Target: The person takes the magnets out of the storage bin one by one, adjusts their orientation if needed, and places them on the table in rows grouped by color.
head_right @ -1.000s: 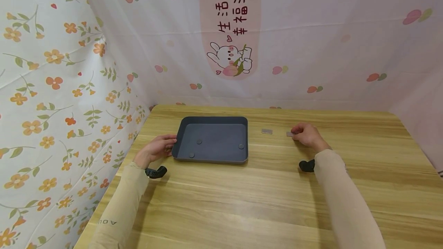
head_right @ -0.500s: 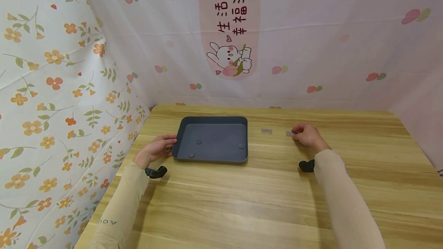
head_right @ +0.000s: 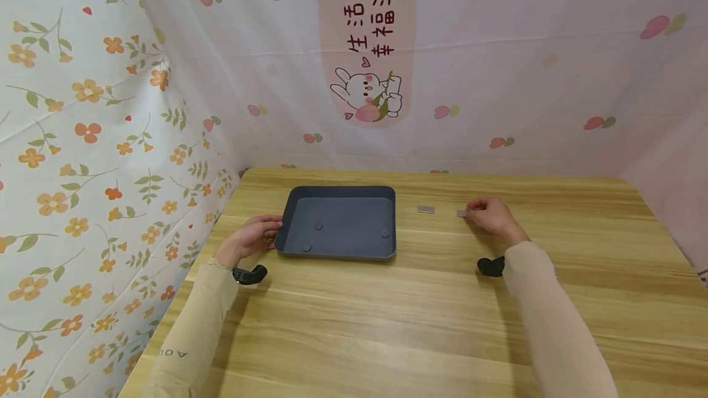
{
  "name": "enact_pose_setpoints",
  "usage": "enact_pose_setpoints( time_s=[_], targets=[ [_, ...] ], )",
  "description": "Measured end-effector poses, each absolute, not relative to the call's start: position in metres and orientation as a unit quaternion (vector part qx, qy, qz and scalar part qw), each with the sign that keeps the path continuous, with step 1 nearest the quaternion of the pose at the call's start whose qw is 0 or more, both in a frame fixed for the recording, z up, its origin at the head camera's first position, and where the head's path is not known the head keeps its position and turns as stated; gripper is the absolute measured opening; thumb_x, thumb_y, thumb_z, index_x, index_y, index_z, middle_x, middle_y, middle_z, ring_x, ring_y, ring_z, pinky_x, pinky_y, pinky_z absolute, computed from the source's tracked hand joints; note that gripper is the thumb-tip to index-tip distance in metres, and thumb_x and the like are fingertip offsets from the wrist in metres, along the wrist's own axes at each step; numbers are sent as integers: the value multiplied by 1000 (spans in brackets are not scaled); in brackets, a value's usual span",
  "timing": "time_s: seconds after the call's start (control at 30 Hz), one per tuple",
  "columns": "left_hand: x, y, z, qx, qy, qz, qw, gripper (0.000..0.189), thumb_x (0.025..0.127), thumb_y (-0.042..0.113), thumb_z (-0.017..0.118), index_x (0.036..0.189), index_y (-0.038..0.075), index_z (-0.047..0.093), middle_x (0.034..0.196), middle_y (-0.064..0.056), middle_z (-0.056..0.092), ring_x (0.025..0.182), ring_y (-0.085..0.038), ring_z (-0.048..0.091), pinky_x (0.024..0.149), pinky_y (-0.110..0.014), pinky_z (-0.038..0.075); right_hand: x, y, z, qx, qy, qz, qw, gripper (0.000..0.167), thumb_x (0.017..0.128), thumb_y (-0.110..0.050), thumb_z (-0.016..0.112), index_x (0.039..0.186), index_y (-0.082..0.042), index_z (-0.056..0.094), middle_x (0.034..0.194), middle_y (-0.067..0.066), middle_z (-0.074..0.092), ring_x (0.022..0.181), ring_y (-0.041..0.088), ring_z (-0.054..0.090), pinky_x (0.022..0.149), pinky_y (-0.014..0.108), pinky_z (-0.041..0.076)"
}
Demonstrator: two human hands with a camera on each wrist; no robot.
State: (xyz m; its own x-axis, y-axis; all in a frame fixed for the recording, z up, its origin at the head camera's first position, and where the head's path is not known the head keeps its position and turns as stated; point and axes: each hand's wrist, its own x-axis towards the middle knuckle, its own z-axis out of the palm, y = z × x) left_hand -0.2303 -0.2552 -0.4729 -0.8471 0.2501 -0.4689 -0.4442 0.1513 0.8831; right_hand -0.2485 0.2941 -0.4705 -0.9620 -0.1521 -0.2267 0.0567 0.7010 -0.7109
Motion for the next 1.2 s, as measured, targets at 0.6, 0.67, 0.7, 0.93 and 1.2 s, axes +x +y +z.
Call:
enact_pose_setpoints(
  time_s=[0.6, 0.67, 0.7, 0.93, 1.2],
  targets=[
    [-229, -252, -471, -78, 720, 641, 254, 48, 104, 15, 40, 148, -2, 31, 119, -10, 55, 95, -13, 58, 77, -27, 49, -247, 247, -451, -85, 884, -442, 124, 45, 101, -27, 52, 130, 6, 48, 122, 22, 51, 109, 35, 51, 83, 41, 49],
    [-228, -251, -470, -81, 722, 639, 252, 48, 104, 15, 40, 147, -2, 32, 116, -9, 56, 94, -13, 58, 76, -27, 50, -247, 240, -451, -89, 881, -447, 125, 45, 100, -27, 53, 130, 6, 48, 122, 22, 51, 110, 36, 51, 86, 43, 47],
    [-228, -251, -470, -83, 723, 639, 250, 48, 103, 15, 40, 147, -2, 32, 115, -8, 56, 93, -13, 58, 76, -27, 50, -247, 236, -450, -89, 879, -451, 126, 44, 100, -26, 53, 129, 6, 49, 122, 22, 51, 110, 37, 51, 87, 45, 47],
    [-229, -250, -472, -94, 722, 640, 244, 47, 103, 15, 41, 146, -2, 34, 111, -7, 55, 91, -13, 57, 74, -28, 49, -243, 211, -450, -104, 872, -464, 120, 40, 99, -22, 55, 127, 7, 51, 119, 23, 54, 105, 35, 55, 83, 43, 48],
    [-229, -251, -474, -94, 720, 643, 244, 46, 103, 15, 43, 145, -2, 35, 110, -6, 58, 91, -12, 58, 76, -28, 49, -236, 191, -451, -108, 856, -490, 124, 40, 98, -21, 56, 128, 5, 50, 126, 25, 52, 107, 34, 55, 87, 48, 48]
  ],
)
